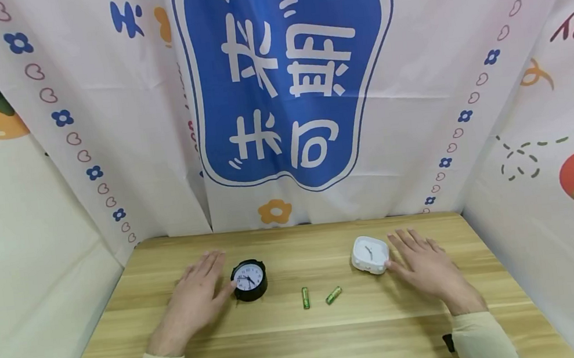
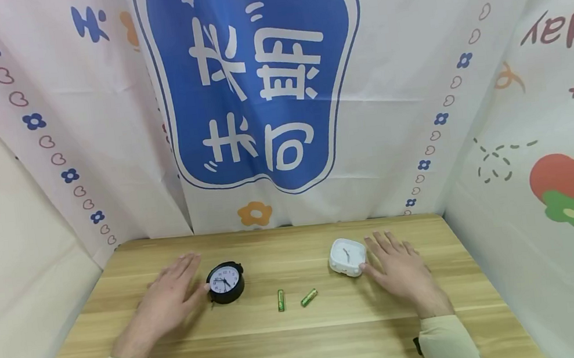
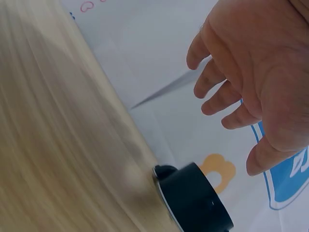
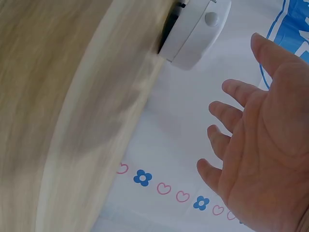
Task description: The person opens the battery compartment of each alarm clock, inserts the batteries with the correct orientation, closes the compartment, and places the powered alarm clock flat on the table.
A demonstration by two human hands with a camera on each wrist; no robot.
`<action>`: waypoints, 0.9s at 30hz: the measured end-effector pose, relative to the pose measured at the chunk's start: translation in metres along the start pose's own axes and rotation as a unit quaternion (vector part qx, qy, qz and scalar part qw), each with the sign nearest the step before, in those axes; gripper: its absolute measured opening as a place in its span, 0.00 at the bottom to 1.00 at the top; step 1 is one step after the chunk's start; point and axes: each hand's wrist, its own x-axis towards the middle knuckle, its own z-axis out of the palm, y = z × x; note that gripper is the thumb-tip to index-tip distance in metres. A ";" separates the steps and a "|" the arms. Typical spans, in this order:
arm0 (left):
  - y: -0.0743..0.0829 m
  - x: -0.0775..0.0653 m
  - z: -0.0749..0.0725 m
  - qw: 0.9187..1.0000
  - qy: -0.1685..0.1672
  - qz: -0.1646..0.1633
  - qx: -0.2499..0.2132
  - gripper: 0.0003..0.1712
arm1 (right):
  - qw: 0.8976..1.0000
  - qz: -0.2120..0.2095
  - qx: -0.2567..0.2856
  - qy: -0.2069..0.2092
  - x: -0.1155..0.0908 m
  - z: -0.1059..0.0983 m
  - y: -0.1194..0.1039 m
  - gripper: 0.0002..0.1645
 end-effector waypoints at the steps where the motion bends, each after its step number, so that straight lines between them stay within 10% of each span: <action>1: 0.002 0.000 0.001 1.000 0.000 0.004 -0.002 0.45 | 1.000 -0.001 0.001 0.001 0.000 -0.001 -0.002 0.49; 15: 0.022 0.017 0.010 0.999 -0.027 0.039 -0.021 0.50 | 1.000 -0.026 0.000 0.006 0.010 -0.003 -0.022 0.47; 27: 0.029 0.035 0.021 0.992 -0.112 -0.002 -0.053 0.58 | 0.999 -0.036 0.005 0.001 0.015 0.003 -0.035 0.45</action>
